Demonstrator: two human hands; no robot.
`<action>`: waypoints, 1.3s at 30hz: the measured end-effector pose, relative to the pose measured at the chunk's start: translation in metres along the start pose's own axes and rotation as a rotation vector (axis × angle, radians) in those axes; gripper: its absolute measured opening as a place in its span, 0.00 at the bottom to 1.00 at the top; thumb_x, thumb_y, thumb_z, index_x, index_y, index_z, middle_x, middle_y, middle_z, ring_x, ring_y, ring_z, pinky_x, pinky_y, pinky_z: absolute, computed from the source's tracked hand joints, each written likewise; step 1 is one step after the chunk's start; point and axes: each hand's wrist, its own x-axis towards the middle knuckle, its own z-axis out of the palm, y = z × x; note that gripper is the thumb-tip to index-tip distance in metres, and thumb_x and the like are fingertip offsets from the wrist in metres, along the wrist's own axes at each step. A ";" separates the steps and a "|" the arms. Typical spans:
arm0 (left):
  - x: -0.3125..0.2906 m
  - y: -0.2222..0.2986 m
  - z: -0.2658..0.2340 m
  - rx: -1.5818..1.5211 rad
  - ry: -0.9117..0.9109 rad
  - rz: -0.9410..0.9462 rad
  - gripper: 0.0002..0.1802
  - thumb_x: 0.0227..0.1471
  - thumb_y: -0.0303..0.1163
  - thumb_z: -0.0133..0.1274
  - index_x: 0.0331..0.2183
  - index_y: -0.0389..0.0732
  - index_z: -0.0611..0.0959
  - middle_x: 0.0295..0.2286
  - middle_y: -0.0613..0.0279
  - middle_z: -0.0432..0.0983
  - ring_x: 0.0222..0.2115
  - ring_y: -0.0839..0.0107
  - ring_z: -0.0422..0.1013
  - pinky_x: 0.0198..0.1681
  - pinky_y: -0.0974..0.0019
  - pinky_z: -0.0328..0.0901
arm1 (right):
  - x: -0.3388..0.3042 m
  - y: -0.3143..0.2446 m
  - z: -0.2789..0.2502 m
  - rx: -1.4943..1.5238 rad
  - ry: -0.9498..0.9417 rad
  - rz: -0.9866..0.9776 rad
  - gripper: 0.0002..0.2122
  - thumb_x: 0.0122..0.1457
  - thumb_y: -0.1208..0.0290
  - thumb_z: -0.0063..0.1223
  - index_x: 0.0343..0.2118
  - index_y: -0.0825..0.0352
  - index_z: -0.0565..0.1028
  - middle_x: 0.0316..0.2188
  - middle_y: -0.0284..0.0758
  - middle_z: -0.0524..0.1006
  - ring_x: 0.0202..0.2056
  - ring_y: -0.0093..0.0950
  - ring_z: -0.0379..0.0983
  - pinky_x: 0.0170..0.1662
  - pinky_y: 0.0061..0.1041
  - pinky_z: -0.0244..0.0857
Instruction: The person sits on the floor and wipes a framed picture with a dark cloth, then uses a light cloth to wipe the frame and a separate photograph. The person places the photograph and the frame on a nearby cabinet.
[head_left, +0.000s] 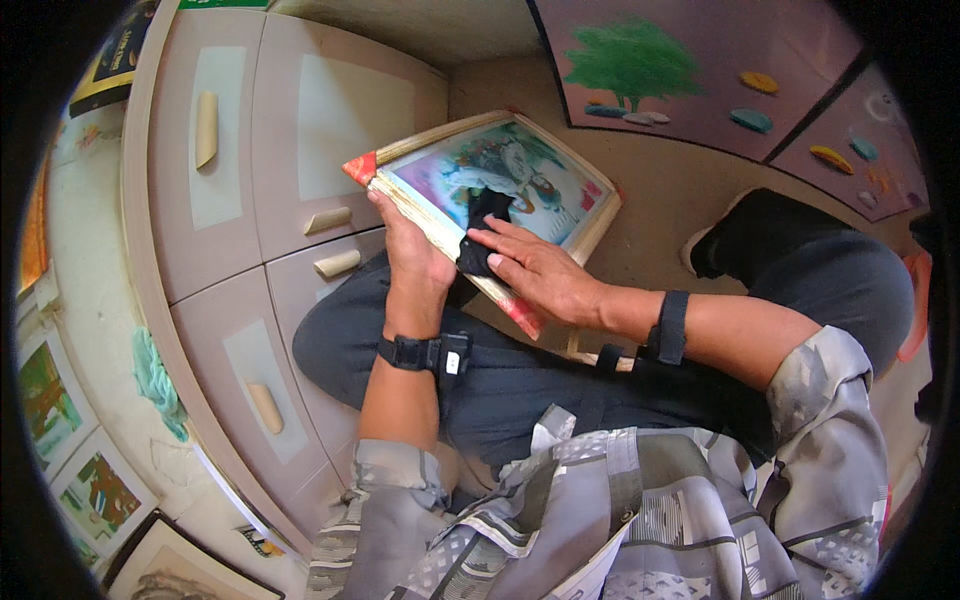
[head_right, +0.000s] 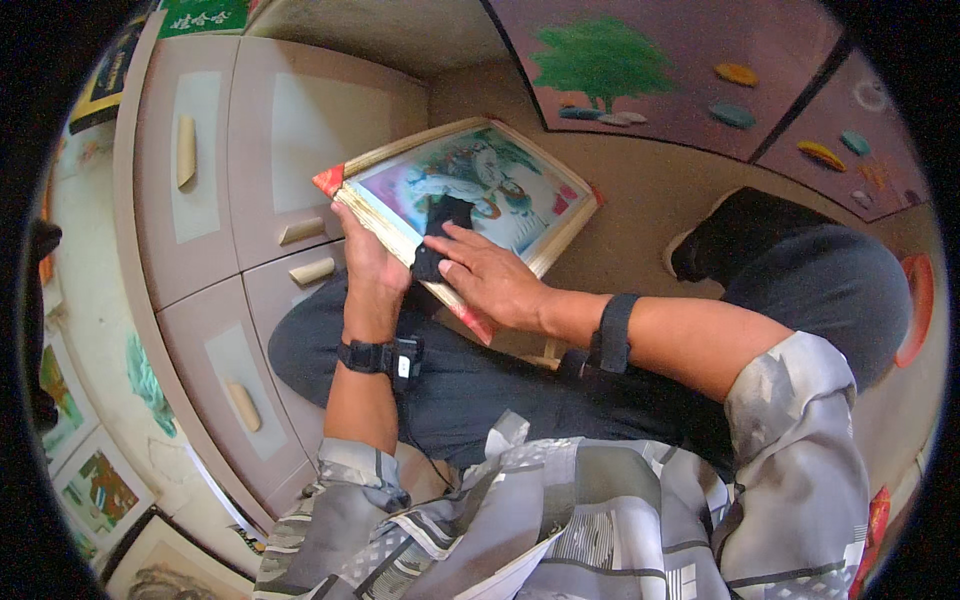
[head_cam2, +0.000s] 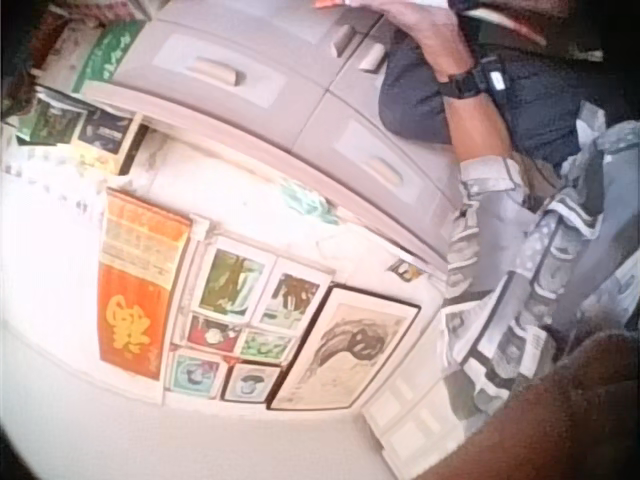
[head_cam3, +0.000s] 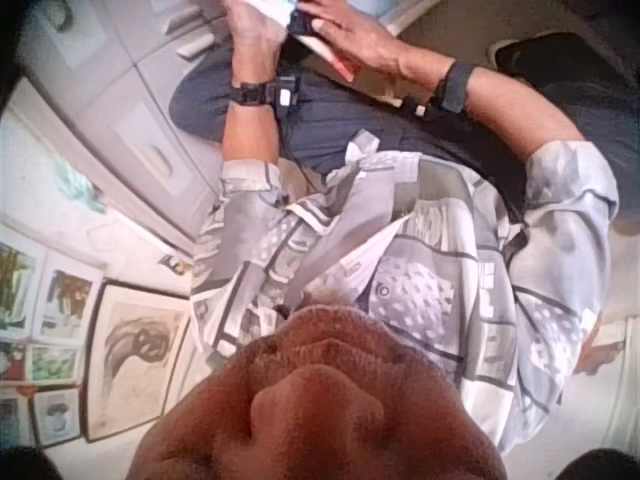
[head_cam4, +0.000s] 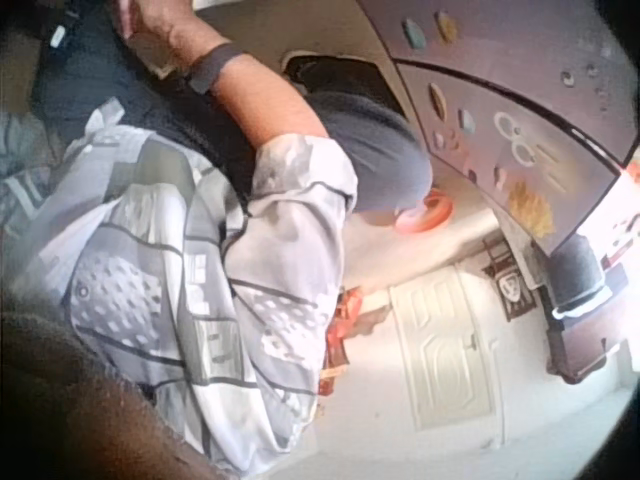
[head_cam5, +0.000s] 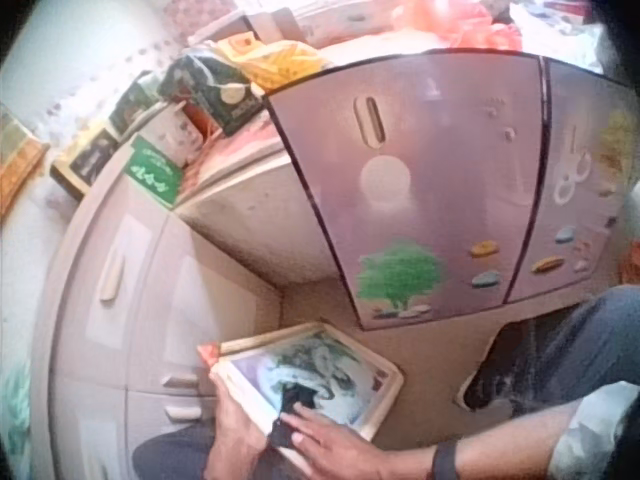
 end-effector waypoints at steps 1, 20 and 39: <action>0.001 0.001 0.000 0.024 0.029 -0.014 0.45 0.72 0.69 0.27 0.71 0.43 0.64 0.65 0.54 0.68 0.64 0.55 0.66 0.69 0.50 0.61 | 0.009 -0.001 0.000 0.011 -0.032 -0.038 0.24 0.78 0.57 0.39 0.72 0.58 0.67 0.76 0.48 0.57 0.76 0.47 0.51 0.77 0.40 0.45; 0.000 0.000 -0.006 -0.036 0.086 -0.173 0.47 0.69 0.72 0.33 0.69 0.44 0.66 0.57 0.55 0.75 0.56 0.57 0.75 0.60 0.49 0.72 | 0.197 0.051 -0.014 -0.165 0.028 -0.246 0.22 0.65 0.78 0.45 0.62 0.58 0.76 0.65 0.44 0.74 0.67 0.45 0.68 0.72 0.42 0.61; 0.007 0.014 -0.006 -0.068 0.104 -0.100 0.38 0.70 0.68 0.40 0.60 0.46 0.76 0.44 0.66 0.78 0.42 0.71 0.76 0.49 0.63 0.74 | 0.190 0.024 -0.003 -0.114 0.218 -0.246 0.22 0.57 0.80 0.44 0.54 0.64 0.78 0.52 0.49 0.80 0.56 0.51 0.75 0.65 0.45 0.65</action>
